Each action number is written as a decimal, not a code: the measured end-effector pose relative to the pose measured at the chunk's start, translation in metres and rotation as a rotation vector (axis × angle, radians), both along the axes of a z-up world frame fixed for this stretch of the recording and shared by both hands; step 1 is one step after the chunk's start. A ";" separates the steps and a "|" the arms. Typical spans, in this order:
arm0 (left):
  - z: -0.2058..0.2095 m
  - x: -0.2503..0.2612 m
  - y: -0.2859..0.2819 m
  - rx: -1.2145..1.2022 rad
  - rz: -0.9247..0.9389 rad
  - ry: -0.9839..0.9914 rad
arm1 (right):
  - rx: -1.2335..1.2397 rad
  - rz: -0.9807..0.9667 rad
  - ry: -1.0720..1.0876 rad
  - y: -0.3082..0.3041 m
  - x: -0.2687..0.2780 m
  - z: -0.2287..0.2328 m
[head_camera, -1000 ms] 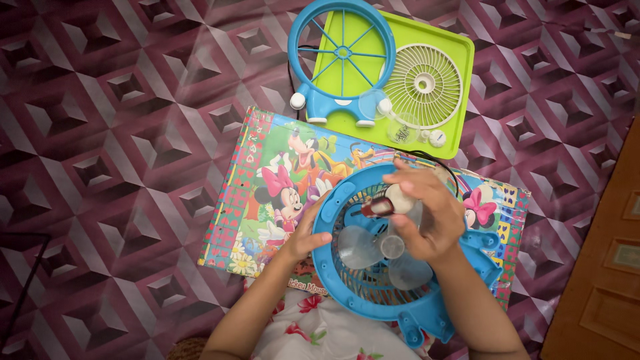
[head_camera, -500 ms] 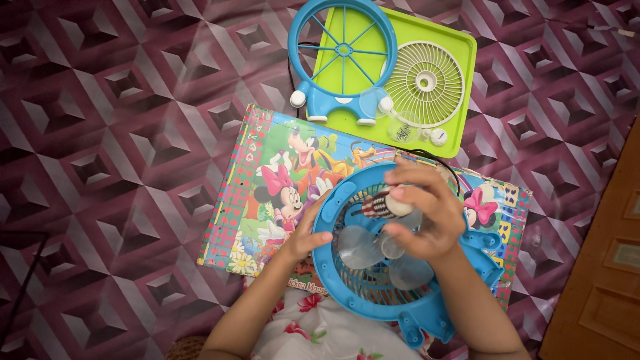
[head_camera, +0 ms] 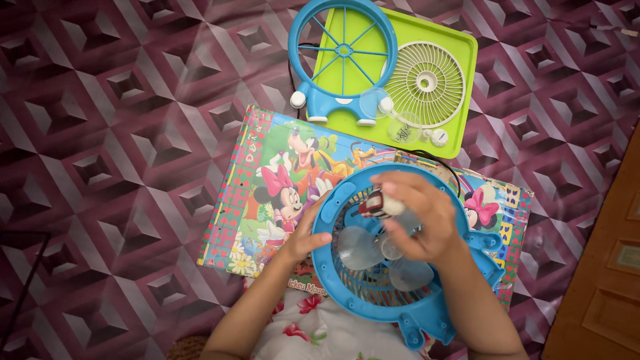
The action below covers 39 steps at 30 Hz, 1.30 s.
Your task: The person removes the front grille of a blue electric fan and uses a screwdriver to loosen the central nut holding the fan blades. The fan remains disassembled with the grille set aside and the blades still attached to the motor.
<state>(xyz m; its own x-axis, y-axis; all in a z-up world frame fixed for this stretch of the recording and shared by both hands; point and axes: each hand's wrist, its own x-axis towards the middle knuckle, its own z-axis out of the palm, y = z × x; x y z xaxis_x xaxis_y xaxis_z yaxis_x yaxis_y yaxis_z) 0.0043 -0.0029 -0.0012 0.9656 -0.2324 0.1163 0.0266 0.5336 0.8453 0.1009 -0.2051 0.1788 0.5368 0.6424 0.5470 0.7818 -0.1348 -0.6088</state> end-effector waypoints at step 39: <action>-0.005 -0.001 0.003 0.074 0.013 -0.081 | 0.105 -0.208 0.046 -0.006 0.006 -0.036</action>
